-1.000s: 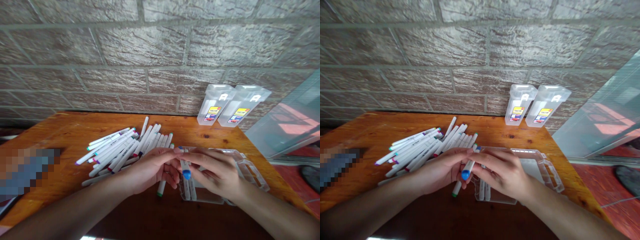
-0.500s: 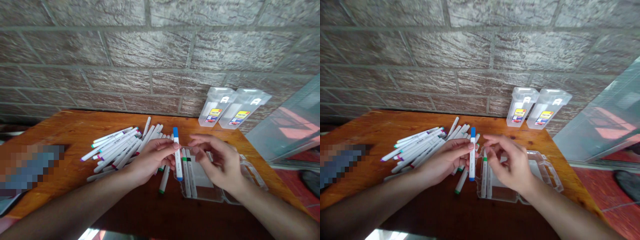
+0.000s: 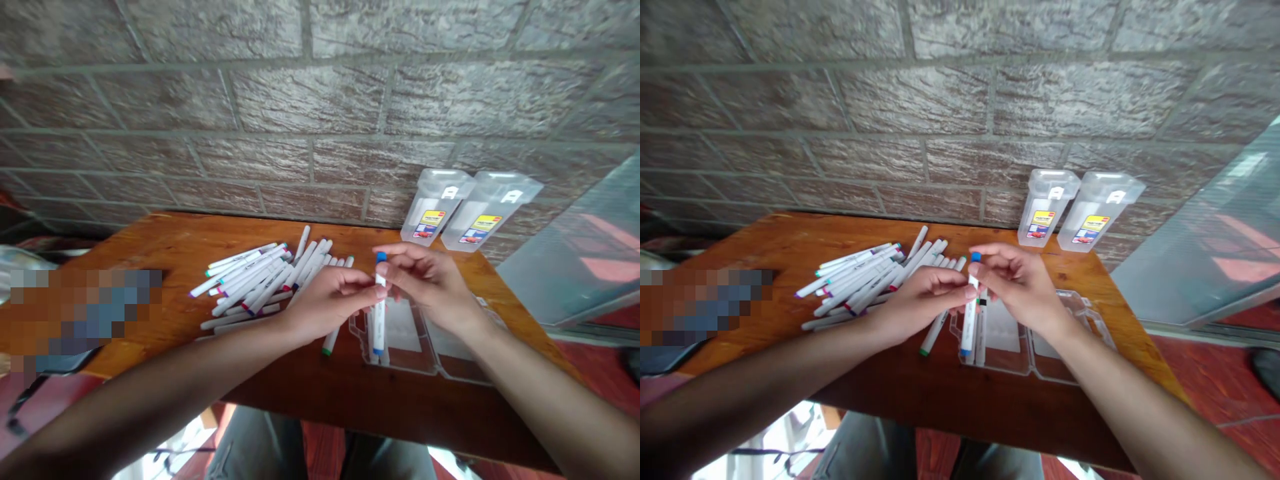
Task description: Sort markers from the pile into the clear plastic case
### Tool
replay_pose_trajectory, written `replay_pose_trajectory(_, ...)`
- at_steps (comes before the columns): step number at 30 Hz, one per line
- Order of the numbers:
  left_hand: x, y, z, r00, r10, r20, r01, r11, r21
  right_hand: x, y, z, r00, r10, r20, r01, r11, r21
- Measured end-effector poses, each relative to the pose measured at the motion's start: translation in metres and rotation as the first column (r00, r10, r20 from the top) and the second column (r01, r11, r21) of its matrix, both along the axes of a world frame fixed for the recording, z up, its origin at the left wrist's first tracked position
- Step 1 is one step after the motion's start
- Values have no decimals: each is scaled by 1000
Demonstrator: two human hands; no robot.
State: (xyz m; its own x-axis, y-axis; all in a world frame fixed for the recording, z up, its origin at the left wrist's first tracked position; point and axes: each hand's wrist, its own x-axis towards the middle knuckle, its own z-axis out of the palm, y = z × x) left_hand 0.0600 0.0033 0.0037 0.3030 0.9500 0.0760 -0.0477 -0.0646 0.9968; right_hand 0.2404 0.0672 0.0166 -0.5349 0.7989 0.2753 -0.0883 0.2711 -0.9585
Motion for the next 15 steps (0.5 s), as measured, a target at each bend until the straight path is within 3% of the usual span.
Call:
replay_pose_trajectory(5,-4,-5,2,967,75,-245,-23,978,209,16,20,10,992,-123,38,124,992,-38)
replay_pose_trajectory(7,-9,-7,2,895,190,-404,-23,923,385,27,37,10,987,-145,68,150,986,-70)
replay_pose_trajectory(10,-15,-8,0,808,274,-521,87,819,567,41,63,-1,981,-48,186,70,992,-110)
replay_pose_trajectory(15,-11,-10,-5,740,286,-609,235,738,633,52,68,-21,990,-25,137,51,981,-188)
